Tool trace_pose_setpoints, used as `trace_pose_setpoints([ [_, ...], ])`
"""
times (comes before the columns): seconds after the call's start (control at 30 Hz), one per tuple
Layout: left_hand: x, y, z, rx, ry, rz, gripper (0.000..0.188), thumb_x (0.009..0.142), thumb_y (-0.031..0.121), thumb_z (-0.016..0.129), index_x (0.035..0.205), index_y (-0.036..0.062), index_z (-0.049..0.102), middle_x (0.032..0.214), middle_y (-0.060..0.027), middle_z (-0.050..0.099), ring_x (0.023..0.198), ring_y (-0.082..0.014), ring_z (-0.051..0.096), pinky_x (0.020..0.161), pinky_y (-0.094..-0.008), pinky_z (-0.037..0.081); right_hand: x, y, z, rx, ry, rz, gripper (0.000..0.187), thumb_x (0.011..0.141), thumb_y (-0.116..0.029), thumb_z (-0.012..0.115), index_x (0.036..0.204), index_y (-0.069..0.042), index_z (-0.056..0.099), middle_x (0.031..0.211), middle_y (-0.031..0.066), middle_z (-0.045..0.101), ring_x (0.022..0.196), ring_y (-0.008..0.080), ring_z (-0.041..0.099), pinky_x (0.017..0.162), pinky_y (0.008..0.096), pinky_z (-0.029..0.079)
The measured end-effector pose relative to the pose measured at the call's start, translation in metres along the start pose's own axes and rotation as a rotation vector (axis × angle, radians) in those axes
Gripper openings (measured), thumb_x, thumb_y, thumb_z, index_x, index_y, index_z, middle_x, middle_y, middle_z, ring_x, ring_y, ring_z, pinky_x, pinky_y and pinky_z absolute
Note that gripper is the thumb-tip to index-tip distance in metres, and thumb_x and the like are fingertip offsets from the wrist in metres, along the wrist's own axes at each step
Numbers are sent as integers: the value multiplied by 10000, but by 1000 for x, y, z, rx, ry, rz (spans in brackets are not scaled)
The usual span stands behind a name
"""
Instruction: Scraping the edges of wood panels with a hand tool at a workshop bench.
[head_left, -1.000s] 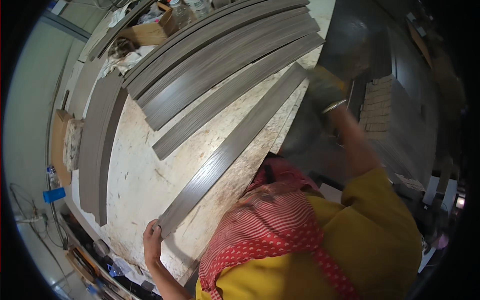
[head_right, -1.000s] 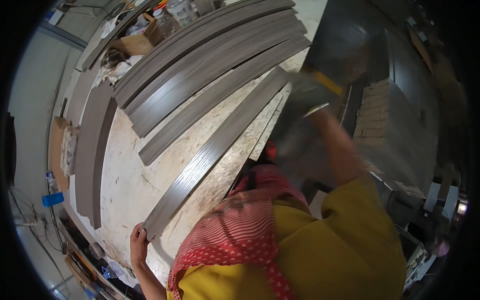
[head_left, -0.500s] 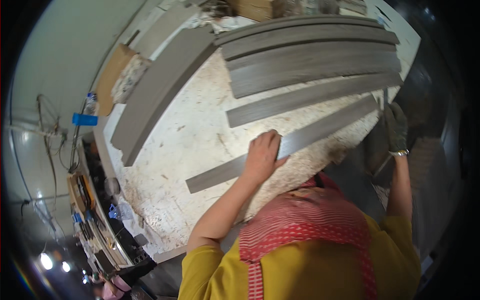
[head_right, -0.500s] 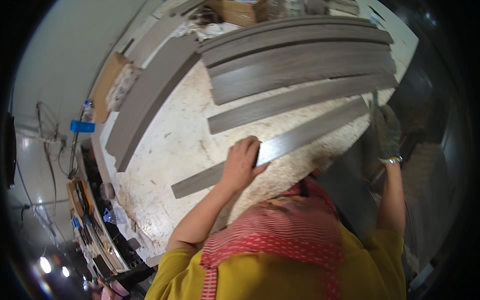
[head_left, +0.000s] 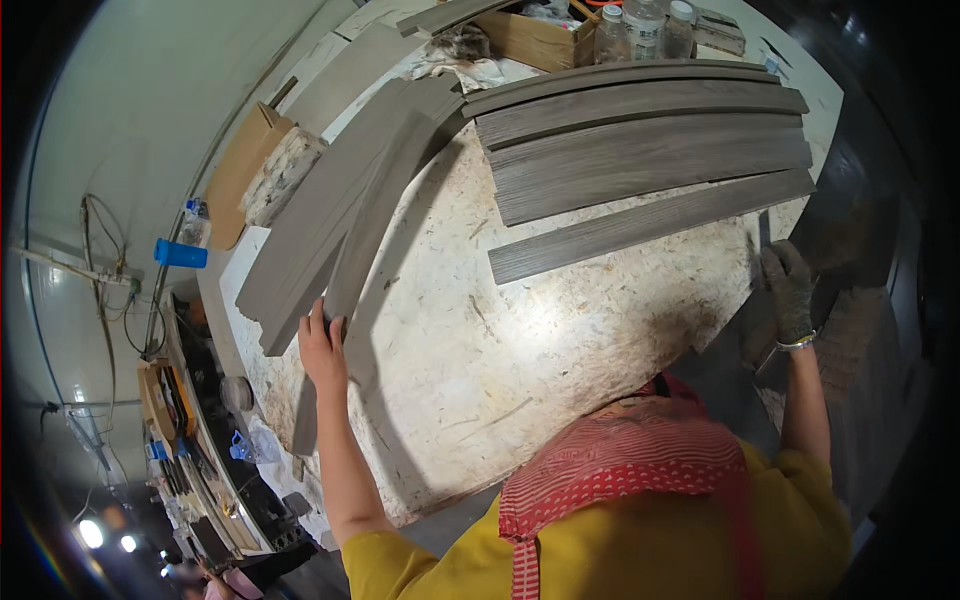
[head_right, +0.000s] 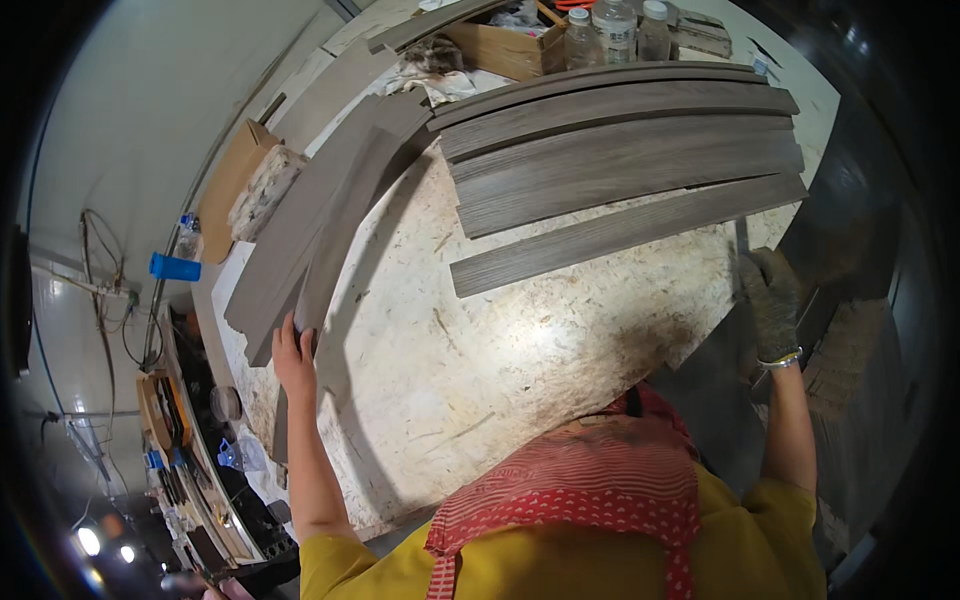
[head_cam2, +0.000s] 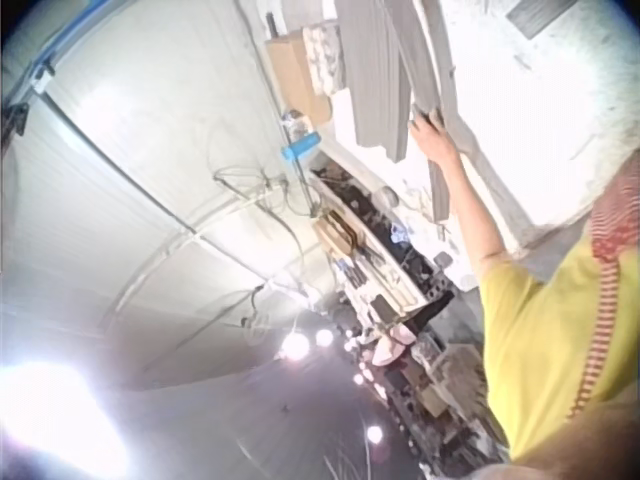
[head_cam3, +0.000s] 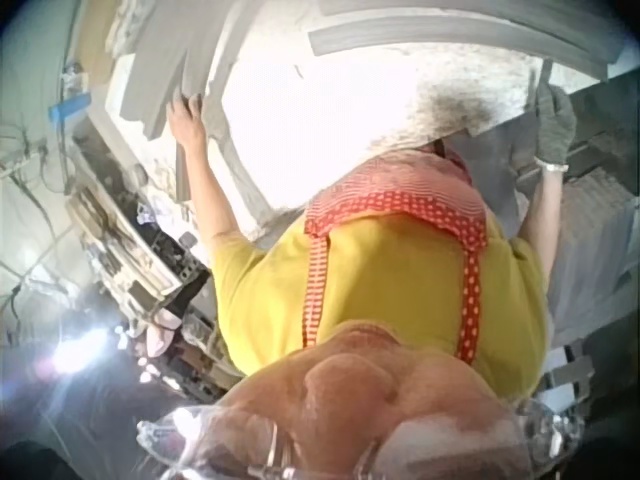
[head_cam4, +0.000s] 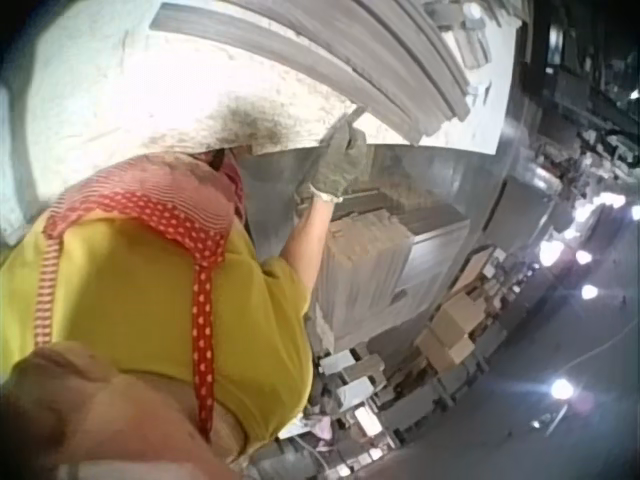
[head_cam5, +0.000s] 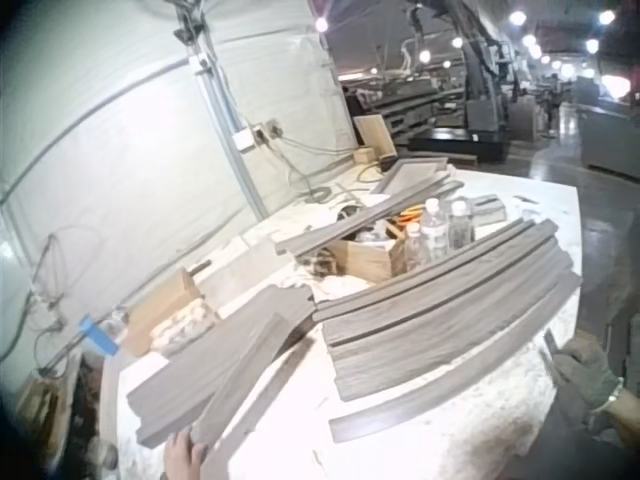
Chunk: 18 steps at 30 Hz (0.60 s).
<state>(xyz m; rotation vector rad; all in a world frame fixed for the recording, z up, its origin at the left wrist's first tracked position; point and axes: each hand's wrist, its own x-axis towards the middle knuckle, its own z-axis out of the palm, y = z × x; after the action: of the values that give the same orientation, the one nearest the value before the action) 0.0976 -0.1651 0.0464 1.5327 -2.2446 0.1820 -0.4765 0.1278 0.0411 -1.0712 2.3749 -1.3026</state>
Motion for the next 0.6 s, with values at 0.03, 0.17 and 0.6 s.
trace_pose_setpoints([
  [0.03,6,-3,11,-12,-7,2,429,859,221,642,1257,98,538,935,-145,547,869,-342,544,752,-404,445,-3,-9,3,-13,3,5,191,889,-174,609,840,9,586,668,24,497,595,104,464,555,287,384],
  [0.17,45,-8,60,80,-61,72,351,869,220,624,1209,142,582,931,-114,567,871,-318,558,755,-422,443,-12,-27,7,50,-128,103,185,890,-164,599,809,2,583,659,37,491,590,111,462,556,302,379],
  [0.6,37,107,105,-484,-158,247,703,713,208,776,1315,45,453,1295,-188,492,1181,-351,465,979,-460,371,-27,-60,56,41,-219,273,221,891,-209,577,752,-36,562,616,2,466,568,84,421,535,275,358],
])
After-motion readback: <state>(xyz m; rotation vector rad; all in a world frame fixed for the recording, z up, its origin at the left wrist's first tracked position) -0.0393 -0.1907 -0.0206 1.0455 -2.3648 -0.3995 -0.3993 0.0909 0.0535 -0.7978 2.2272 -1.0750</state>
